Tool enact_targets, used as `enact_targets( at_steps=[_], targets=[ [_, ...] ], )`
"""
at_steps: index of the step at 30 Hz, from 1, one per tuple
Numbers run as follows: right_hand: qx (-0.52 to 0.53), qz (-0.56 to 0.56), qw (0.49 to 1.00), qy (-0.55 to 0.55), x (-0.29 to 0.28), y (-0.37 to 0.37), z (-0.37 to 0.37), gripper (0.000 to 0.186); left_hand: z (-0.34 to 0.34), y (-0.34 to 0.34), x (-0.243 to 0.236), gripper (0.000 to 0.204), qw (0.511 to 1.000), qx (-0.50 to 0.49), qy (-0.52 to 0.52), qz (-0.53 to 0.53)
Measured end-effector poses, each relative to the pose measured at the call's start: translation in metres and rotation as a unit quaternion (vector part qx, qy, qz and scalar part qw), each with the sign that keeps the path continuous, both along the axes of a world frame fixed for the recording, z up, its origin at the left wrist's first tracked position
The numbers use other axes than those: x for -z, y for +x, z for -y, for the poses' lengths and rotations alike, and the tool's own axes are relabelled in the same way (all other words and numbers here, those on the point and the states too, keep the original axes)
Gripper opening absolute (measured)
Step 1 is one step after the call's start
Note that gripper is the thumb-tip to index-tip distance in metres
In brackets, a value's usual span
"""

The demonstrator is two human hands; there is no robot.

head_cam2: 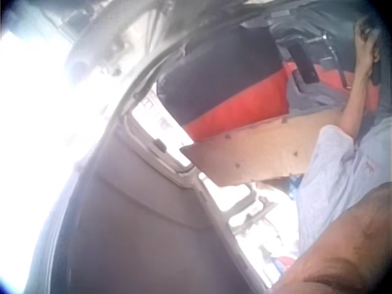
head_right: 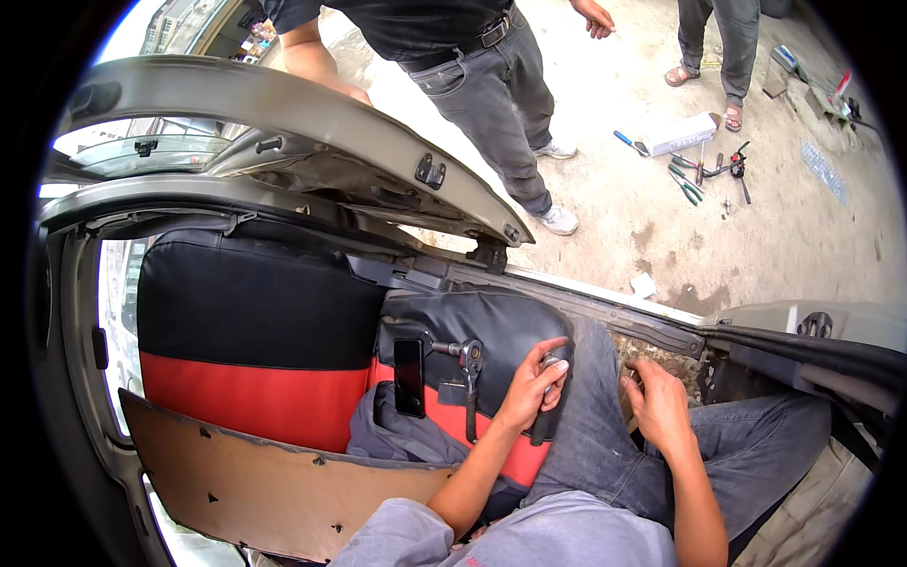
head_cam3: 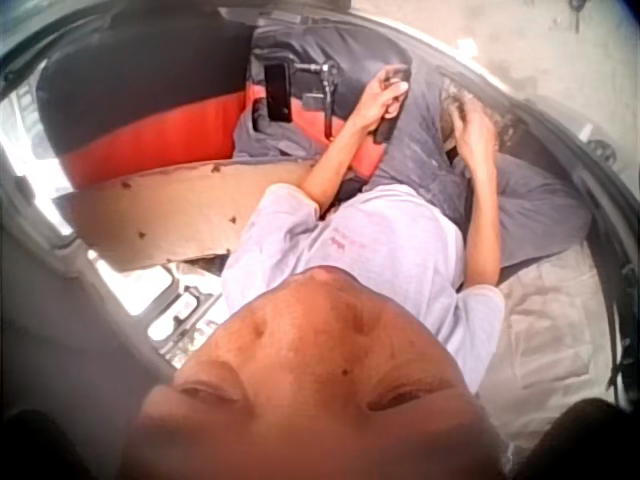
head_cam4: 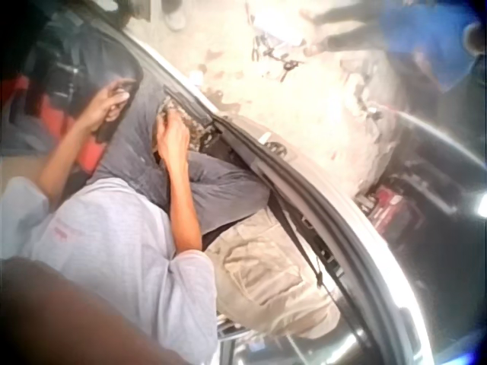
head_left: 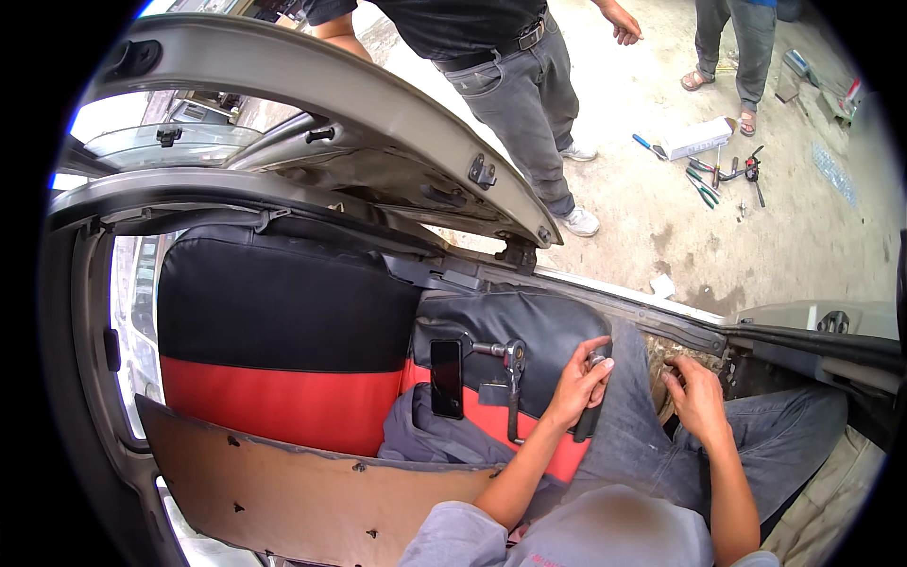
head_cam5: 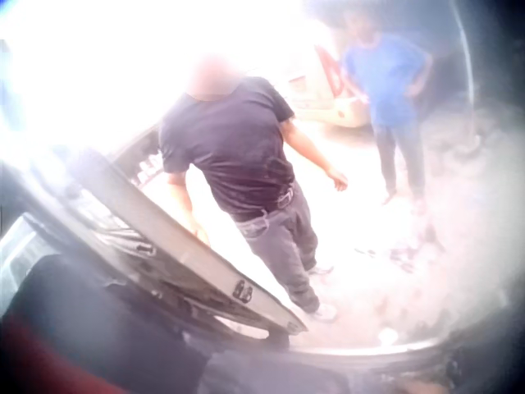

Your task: The person is working on the interior door panel of a car, using a socket wrench to remove and reinstall screws. They repeatedly detach the panel, inspect the area, and reattach it.

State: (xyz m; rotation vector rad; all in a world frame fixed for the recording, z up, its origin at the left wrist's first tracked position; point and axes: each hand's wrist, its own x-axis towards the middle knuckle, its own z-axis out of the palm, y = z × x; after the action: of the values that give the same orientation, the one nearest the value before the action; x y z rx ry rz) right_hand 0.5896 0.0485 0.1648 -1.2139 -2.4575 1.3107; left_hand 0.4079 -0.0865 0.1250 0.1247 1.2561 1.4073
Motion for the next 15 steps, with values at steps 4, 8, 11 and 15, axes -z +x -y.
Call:
enact_targets(
  at_steps=[4, 8, 11, 15],
  targets=[
    [-0.006, 0.002, 1.000, 0.001, -0.009, -0.002, 0.007, 0.025, 0.004, -0.001, 0.000, 0.049, 1.000, -0.002, 0.003, -0.003],
    [-0.001, -0.005, 1.000, 0.008, -0.015, -0.001, 0.015, 0.026, 0.006, -0.002, 0.003, 0.049, 1.000, -0.007, 0.020, 0.001],
    [-0.010, 0.002, 1.000, 0.014, -0.013, 0.002, 0.021, 0.025, 0.008, -0.003, 0.003, 0.049, 0.999, -0.012, 0.033, 0.009],
    [-0.027, 0.007, 0.999, 0.033, -0.014, 0.002, 0.026, 0.024, 0.012, -0.004, 0.009, 0.049, 0.998, -0.017, 0.051, 0.023]
  ],
)
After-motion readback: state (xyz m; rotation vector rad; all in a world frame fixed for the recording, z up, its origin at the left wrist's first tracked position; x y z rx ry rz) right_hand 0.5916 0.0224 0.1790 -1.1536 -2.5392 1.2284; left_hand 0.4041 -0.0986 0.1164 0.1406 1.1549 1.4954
